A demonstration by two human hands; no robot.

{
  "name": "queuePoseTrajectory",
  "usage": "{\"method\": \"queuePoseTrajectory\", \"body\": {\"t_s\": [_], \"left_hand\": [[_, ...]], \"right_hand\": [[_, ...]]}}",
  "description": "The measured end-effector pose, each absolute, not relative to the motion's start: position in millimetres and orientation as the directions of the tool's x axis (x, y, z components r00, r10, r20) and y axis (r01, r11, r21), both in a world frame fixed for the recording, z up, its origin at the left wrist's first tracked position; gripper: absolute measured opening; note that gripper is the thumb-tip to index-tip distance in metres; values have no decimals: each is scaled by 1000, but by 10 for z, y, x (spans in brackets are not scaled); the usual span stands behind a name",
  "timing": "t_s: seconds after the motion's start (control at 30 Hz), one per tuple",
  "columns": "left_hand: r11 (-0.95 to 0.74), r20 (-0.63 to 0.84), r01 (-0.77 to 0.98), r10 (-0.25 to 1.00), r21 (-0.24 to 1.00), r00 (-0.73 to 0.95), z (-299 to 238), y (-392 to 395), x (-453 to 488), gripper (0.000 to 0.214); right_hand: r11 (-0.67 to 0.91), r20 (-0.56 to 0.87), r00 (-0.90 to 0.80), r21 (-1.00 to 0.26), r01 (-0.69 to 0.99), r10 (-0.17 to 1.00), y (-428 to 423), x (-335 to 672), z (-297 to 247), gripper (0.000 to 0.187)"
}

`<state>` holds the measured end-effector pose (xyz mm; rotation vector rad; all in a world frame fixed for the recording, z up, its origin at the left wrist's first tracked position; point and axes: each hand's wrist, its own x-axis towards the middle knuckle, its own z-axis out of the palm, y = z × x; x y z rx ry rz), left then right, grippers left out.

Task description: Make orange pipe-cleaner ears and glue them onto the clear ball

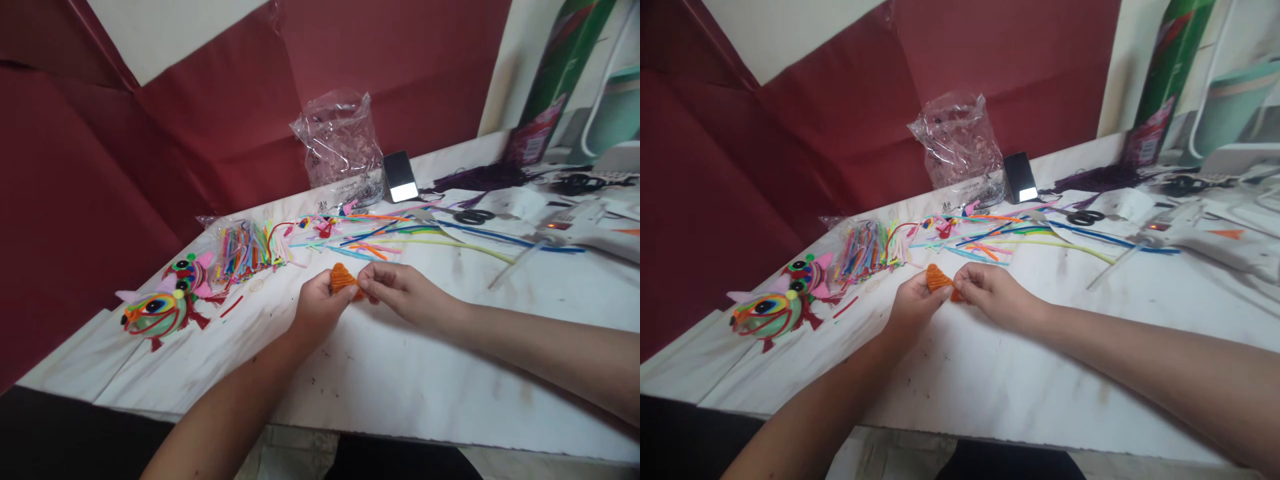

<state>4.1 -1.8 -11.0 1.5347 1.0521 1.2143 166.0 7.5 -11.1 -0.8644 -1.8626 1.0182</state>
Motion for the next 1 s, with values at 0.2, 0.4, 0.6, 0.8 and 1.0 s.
{"method": "queuePoseTrajectory", "body": {"t_s": [0.2,0.4,0.6,0.8,1.0], "left_hand": [[-97,110,-113,988,989,113,-140,62,59,9],[-75,98,-157,985,985,141,-196,31,133,9],[-126,154,-194,978,973,140,-238,10,178,11],[-208,235,-216,966,954,107,-272,-1,177,11],[-251,271,-186,958,950,94,-225,-45,171,11]], "right_hand": [[695,618,-325,-587,415,716,76,1695,-186,12],[823,753,-431,-254,507,498,72,1732,-213,16],[802,761,-367,-322,503,535,62,1686,-211,17],[773,776,-224,-460,438,589,27,1626,-222,11],[845,832,-305,-312,435,464,26,1646,-205,13]]}}
